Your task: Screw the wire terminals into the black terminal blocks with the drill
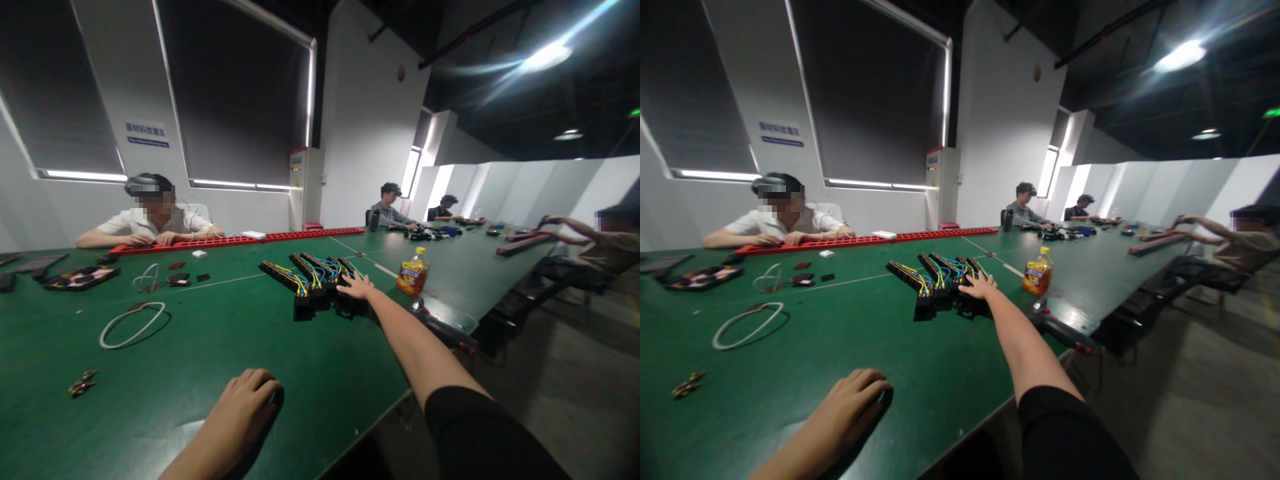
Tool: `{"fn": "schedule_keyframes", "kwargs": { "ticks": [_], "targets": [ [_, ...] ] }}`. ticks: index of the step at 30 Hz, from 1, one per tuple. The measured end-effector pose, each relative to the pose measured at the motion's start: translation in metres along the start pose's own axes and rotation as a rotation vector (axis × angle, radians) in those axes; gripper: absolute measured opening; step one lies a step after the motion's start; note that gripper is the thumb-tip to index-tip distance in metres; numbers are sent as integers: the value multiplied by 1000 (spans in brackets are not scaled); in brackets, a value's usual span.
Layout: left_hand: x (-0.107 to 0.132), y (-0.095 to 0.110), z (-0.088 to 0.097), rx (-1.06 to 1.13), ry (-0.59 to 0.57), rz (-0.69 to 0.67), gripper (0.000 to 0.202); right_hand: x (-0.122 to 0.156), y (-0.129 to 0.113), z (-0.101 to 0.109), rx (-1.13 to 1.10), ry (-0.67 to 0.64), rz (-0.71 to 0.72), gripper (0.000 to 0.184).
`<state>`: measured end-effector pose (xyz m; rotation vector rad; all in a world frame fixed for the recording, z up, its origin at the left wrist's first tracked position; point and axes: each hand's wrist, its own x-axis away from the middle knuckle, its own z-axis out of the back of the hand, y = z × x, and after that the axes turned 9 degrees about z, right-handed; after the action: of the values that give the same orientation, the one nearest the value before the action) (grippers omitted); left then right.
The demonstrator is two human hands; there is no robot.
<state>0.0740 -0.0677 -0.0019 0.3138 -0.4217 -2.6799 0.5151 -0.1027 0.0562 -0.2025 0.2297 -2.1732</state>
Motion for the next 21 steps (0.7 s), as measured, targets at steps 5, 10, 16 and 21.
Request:
{"fn": "schedule_keyframes", "kwargs": {
  "ticks": [5, 10, 16, 21],
  "targets": [
    [0, -3, -5, -5, 21, -1, 28, 6, -8, -12, 39, -26, 52, 73],
    [-1, -5, -7, -22, 21, -8, 28, 14, -9, -15, 53, -13, 53, 72],
    [-2, -4, -6, -48, 9, -4, 27, 17, -15, -14, 56, -11, 45, 70],
    [-1, -5, -7, -41, 27, -21, 27, 21, -22, -16, 55, 1, 41, 71]
  ]
}}
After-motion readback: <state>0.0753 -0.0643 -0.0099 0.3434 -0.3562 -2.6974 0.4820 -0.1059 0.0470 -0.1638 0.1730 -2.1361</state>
